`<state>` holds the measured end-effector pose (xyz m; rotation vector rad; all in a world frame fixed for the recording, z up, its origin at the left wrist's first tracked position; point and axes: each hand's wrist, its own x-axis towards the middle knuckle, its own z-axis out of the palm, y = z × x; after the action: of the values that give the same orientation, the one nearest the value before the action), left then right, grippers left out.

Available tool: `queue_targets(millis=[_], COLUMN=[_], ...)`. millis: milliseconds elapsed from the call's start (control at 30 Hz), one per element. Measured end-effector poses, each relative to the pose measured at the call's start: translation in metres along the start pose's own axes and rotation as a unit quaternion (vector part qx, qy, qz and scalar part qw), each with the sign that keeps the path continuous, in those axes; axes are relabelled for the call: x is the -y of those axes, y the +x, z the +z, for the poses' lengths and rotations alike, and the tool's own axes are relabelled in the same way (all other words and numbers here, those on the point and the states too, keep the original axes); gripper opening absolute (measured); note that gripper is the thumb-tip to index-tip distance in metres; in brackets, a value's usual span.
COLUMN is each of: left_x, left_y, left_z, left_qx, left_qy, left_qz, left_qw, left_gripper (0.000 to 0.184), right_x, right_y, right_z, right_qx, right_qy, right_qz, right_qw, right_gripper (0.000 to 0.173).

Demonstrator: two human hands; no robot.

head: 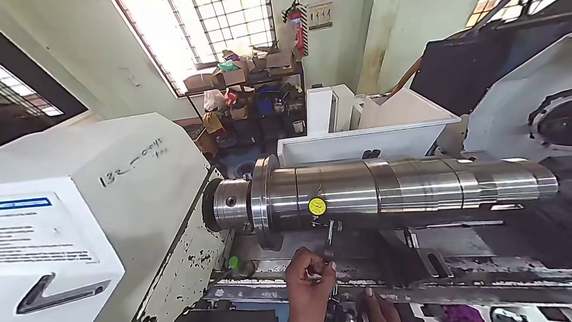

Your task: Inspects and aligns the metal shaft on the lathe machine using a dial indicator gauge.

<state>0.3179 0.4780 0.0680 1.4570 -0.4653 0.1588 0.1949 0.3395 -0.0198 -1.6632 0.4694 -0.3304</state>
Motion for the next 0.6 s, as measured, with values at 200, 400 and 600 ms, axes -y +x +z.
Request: queue_targets(millis=[200,400,600], left_x=[-0.002,-0.003,-0.002], left_y=[-0.003,-0.007,-0.003], left_z=[0.0,-0.004,-0.001], left_qx=[-0.006,0.03,0.015], left_qy=[0.046,0.05,0.04], left_qz=[-0.001,-0.002,0.008], left_qw=[0.999,0.998,0.999], left_gripper=[0.01,0.013,0.008], right_x=[0.0,0.01,0.004], right_y=[-0.002,-0.003,-0.004], right_z=[-0.001,0.0,0.001], right_qx=[-0.001,-0.003,-0.003], right_qy=[-0.011,-0.006,-0.022], right_qz=[-0.002,0.012,-0.004], right_qw=[1.0,1.0,1.0], right_gripper=[0.047,0.044,0.043])
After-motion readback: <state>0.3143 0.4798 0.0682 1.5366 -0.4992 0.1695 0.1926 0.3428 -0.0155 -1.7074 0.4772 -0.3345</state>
